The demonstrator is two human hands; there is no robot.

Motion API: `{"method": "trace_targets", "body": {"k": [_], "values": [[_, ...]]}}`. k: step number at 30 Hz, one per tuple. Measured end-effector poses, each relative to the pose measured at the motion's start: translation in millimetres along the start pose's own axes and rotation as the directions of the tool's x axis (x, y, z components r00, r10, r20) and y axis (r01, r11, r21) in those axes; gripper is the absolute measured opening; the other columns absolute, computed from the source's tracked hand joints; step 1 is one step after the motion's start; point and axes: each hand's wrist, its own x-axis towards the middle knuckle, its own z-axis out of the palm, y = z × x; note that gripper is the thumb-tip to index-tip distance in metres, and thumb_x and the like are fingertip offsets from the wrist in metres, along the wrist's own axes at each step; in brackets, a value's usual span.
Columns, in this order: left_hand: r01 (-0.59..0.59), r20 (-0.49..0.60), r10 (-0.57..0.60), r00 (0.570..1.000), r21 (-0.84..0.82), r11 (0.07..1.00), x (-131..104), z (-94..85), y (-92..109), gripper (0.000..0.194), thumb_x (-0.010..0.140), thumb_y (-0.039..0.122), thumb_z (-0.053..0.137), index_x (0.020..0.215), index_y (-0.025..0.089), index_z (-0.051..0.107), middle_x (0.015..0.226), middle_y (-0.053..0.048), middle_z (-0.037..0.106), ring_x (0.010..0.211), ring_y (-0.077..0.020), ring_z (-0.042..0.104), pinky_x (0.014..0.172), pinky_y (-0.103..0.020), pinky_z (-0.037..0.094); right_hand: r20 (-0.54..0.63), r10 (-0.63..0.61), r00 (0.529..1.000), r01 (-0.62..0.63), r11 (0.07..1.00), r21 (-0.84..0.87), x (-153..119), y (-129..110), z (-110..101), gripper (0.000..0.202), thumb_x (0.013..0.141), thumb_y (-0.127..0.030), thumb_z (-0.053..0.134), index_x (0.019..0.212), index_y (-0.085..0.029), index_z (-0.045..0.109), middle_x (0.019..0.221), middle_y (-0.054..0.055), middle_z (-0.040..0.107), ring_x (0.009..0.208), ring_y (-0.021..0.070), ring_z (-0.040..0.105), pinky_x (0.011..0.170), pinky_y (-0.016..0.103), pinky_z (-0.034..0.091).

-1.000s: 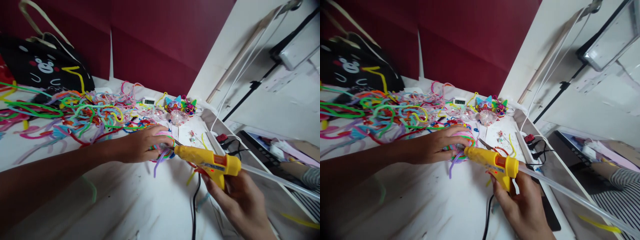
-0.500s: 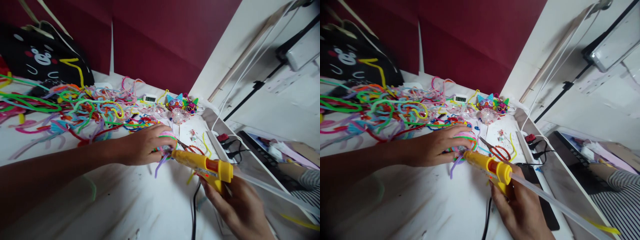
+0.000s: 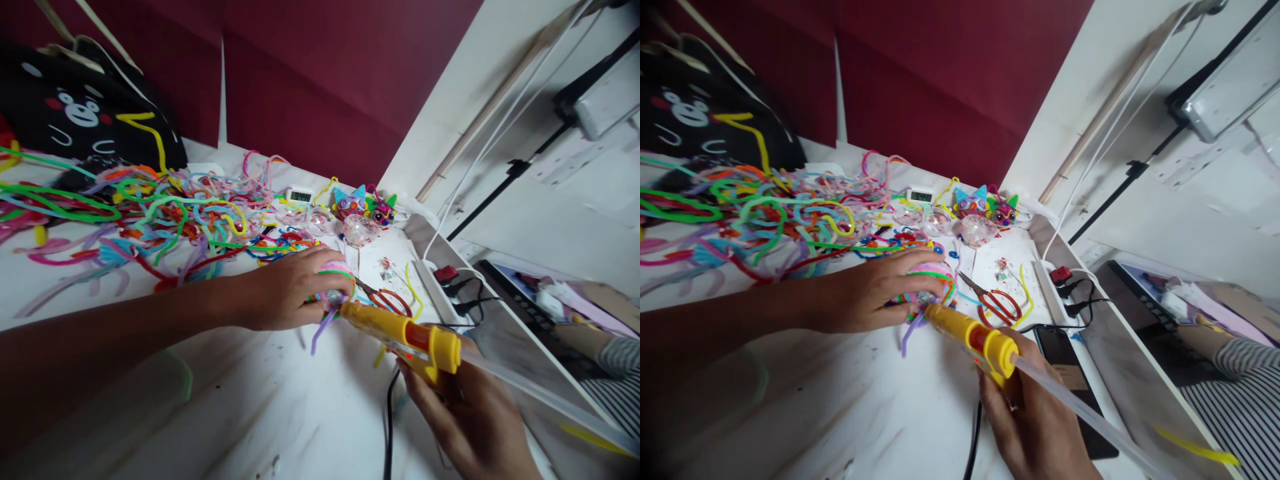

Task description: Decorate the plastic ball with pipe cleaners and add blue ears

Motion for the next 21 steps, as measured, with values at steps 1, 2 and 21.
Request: {"method": "trace_targets", "body": {"k": [1, 2, 21], "values": [[0.002, 0.003, -0.002, 1.000, 0.000, 1.000, -0.2, 0.0, 0.1, 0.035, 0.080, 0.007, 0.054, 0.112, 0.018, 0.061, 0.123, -0.014, 0.056, 0.120, -0.0277, 0.048, 0.102, -0.043, 0.041, -0.009, -0.017, 1.000, 0.017, 1.000, -0.016, 1.0, -1.8, -0.1, 0.026, 0.085, -0.026, 0.062, 0.111, -0.026, 0.058, 0.094, 0.006, 0.066, 0.071, 0.0170, 0.065, 0.057, 0.022, 0.054], [0.005, 0.002, -0.005, 1.000, 0.000, 1.000, -0.4, 0.0, 0.3, 0.033, 0.081, 0.007, 0.054, 0.112, 0.018, 0.061, 0.123, -0.014, 0.056, 0.120, -0.0277, 0.048, 0.102, -0.043, 0.041, -0.008, -0.036, 0.999, 0.036, 0.999, -0.031, 2.1, -3.5, -0.3, 0.027, 0.086, -0.026, 0.061, 0.113, -0.026, 0.057, 0.093, 0.006, 0.065, 0.069, 0.0165, 0.064, 0.055, 0.021, 0.053], [0.009, 0.020, -0.010, 1.000, 0.010, 1.000, -0.3, -0.5, 0.2, 0.034, 0.080, 0.007, 0.054, 0.111, 0.017, 0.062, 0.122, -0.014, 0.056, 0.120, -0.0277, 0.047, 0.103, -0.041, 0.040, 0.000, -0.039, 0.999, 0.039, 0.998, -0.050, -2.1, -3.4, 1.2, 0.025, 0.086, -0.025, 0.061, 0.111, -0.022, 0.060, 0.096, 0.009, 0.068, 0.073, 0.0185, 0.068, 0.057, 0.023, 0.056]]}}
